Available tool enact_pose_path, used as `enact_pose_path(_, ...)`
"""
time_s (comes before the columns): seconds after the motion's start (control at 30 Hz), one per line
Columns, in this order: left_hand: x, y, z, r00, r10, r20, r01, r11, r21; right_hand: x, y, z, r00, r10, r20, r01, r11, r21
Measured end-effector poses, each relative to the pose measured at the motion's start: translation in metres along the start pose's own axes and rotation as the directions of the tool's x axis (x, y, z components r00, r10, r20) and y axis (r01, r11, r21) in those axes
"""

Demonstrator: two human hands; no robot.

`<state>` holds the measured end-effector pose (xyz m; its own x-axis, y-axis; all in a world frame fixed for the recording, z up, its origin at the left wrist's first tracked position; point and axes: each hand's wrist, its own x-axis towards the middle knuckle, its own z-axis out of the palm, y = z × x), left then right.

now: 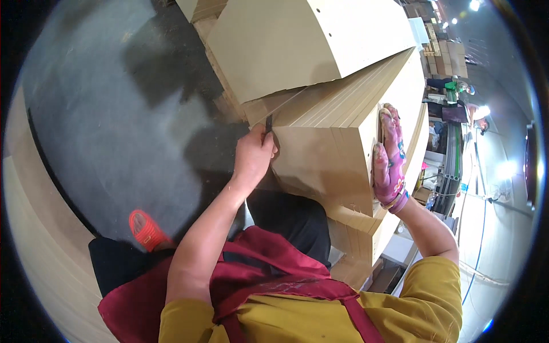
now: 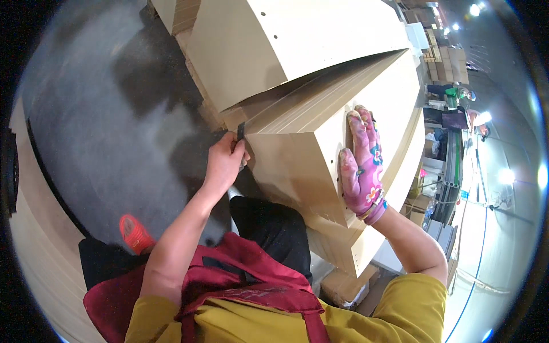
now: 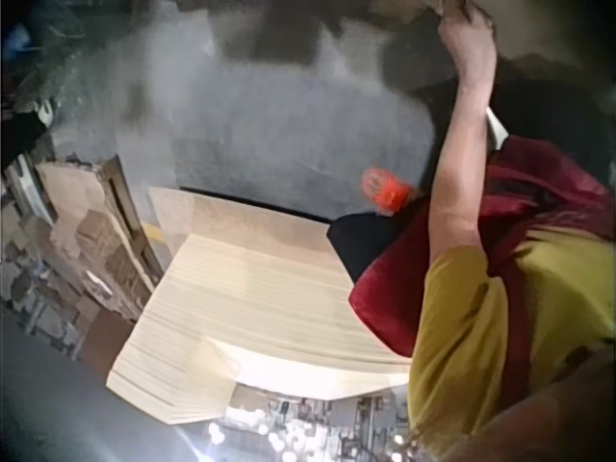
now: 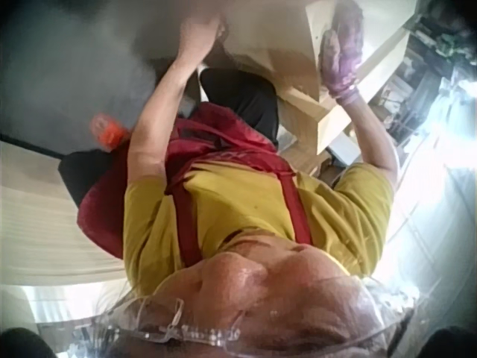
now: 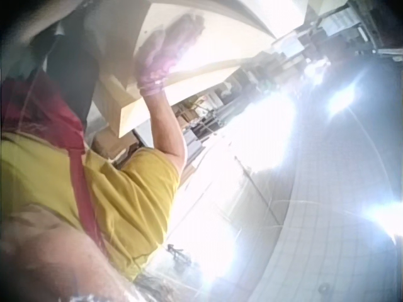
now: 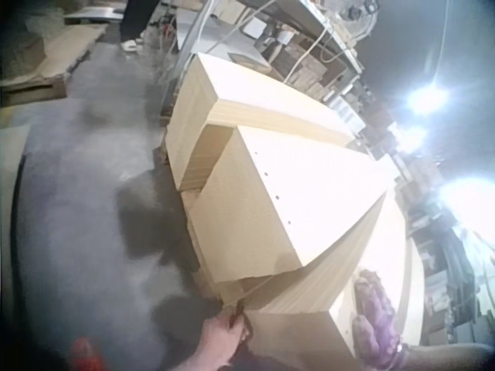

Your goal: The person uses a utility knife to scrape and smooth the edges of stacked wooden boards in a workshop. They repeatedly scrape along the edges and corners, occasionally repositioning the boards to access different sides.

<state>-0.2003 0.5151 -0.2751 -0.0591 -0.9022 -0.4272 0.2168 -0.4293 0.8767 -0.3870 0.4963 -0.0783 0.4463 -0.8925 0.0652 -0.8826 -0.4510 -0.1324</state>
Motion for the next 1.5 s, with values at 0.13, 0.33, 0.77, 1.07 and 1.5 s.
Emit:
enact_pose_path(0.13, -0.022, 0.029, 0.008, 0.951, 0.302, 0.061, -0.308, 0.933, 0.186, -0.003, 0.001, 0.000, 1.000, -0.007, -0.016, 0.007, 1.000, 0.001)
enact_pose_path(0.33, -0.013, 0.030, 0.009, 0.983, 0.185, 0.020, -0.186, 0.977, 0.108, -0.004, 0.003, 0.001, 0.999, -0.008, -0.031, 0.008, 1.000, -0.008)
enact_pose_path(0.77, -0.051, 0.086, 0.019, 0.964, 0.180, 0.197, -0.169, 0.983, -0.075, -0.004, -0.005, -0.007, 0.998, 0.069, 0.004, -0.068, 0.994, -0.089)
enact_pose_path(1.07, -0.047, 0.094, 0.020, 0.965, 0.214, 0.151, -0.213, 0.977, -0.025, -0.002, -0.011, -0.009, 0.997, 0.076, -0.013, -0.077, 0.994, -0.073)
enact_pose_path(1.5, -0.065, 0.125, 0.031, 0.945, 0.225, 0.238, -0.140, 0.935, -0.327, -0.004, -0.009, -0.011, 0.995, 0.099, -0.003, -0.099, 0.994, -0.053)
